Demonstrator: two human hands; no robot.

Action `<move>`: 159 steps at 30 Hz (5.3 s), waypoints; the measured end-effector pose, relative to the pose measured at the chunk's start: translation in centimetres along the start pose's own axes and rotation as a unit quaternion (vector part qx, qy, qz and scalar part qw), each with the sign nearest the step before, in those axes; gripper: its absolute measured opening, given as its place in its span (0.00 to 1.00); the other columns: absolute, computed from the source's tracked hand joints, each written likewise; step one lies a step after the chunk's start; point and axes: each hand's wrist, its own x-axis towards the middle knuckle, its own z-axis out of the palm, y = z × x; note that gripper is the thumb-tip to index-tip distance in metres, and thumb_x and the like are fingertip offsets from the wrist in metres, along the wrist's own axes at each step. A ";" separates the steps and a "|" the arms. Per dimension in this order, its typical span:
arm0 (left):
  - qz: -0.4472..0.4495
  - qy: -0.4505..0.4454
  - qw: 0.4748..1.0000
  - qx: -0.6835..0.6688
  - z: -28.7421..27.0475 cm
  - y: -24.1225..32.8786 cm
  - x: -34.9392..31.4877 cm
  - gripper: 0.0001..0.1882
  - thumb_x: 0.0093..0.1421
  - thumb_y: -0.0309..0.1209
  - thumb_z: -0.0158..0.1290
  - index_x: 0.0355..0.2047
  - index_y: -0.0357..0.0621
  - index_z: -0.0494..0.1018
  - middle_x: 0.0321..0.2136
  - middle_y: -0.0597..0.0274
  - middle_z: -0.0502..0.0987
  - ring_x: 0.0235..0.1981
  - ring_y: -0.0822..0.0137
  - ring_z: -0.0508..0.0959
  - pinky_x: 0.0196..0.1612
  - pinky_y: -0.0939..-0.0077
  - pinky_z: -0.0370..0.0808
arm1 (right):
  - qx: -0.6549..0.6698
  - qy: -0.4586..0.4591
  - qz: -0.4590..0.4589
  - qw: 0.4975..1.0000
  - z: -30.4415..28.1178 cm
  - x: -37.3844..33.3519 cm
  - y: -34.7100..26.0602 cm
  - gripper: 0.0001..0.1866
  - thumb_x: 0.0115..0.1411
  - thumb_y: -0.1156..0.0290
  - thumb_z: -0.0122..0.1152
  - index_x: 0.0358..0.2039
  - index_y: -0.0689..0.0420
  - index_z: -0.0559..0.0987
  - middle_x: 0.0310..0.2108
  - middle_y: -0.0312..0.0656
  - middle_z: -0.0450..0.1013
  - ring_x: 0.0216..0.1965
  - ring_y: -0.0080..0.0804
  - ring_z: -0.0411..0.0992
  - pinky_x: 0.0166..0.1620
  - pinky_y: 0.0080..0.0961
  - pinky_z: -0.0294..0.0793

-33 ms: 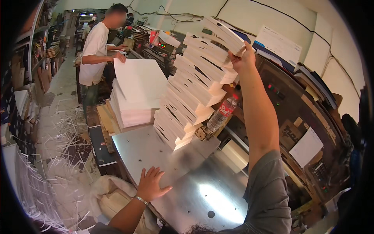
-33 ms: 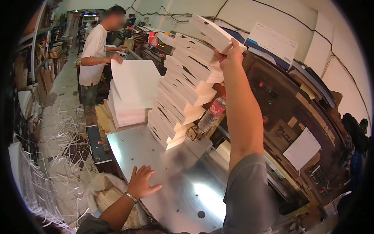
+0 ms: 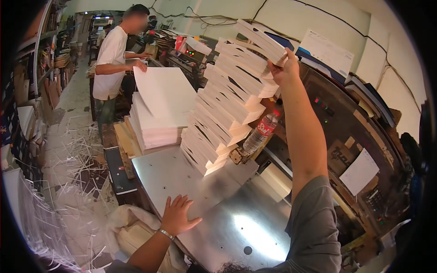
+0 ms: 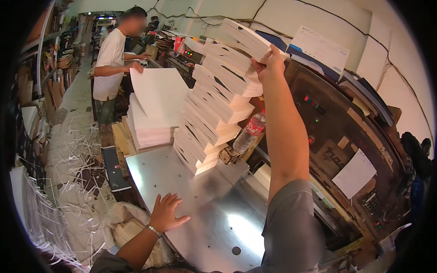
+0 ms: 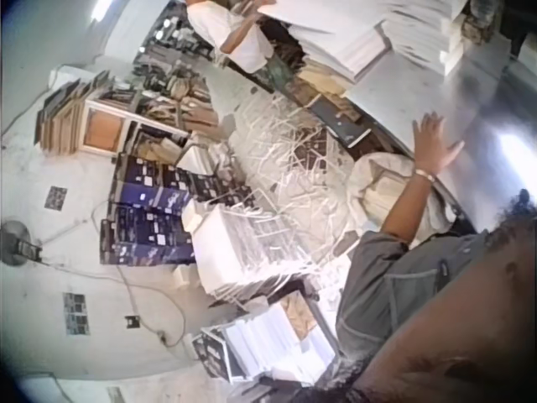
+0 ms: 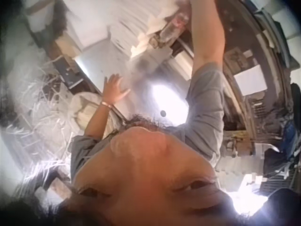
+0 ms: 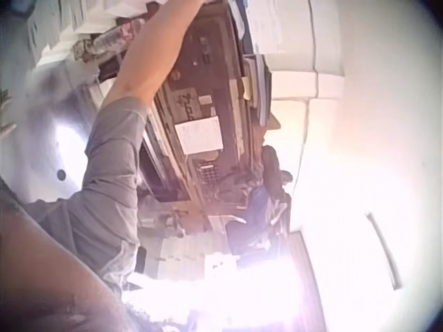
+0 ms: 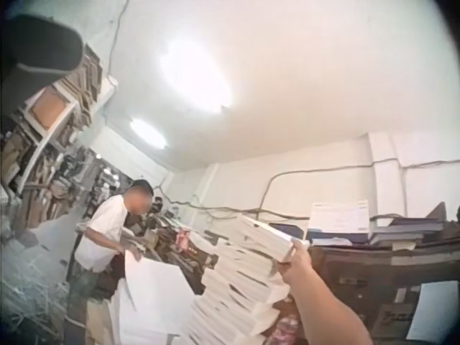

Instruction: The person takes blocks of paper from a large industrial cutting machine, organizes them, and stacks them into a large vertical pile on the workbench.

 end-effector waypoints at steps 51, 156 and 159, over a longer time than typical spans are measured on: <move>-0.036 -0.055 0.996 0.055 0.3 0.7 1.7 0.40 0.52 0.53 0.67 0.60 0.45 0.72 0.66 0.48 0.69 0.70 0.45 0.63 0.73 0.38 0.50 | -0.198 0.390 0.264 0.860 -58.3 -11.9 17.4 0.30 0.53 0.51 0.76 0.45 0.61 0.77 0.23 0.41 0.68 0.19 0.33 0.63 0.26 0.37 0.66; 0.444 -0.208 0.866 -0.103 -2.5 27.3 -11.8 0.29 0.65 0.47 0.57 0.63 0.50 0.74 0.66 0.65 0.71 0.70 0.63 0.66 0.73 0.53 0.58 | -0.426 -0.238 0.273 0.829 -43.9 -55.4 -7.7 0.33 0.52 0.67 0.79 0.58 0.61 0.78 0.47 0.43 0.80 0.45 0.34 0.77 0.47 0.31 0.76; 0.437 -0.209 0.866 -0.122 -2.5 27.3 -11.8 0.27 0.64 0.45 0.59 0.61 0.51 0.76 0.64 0.66 0.73 0.69 0.64 0.67 0.73 0.53 0.59 | -0.397 -0.195 0.302 0.844 -44.5 -54.7 -8.3 0.29 0.57 0.74 0.72 0.60 0.61 0.76 0.49 0.43 0.80 0.48 0.31 0.78 0.50 0.28 0.78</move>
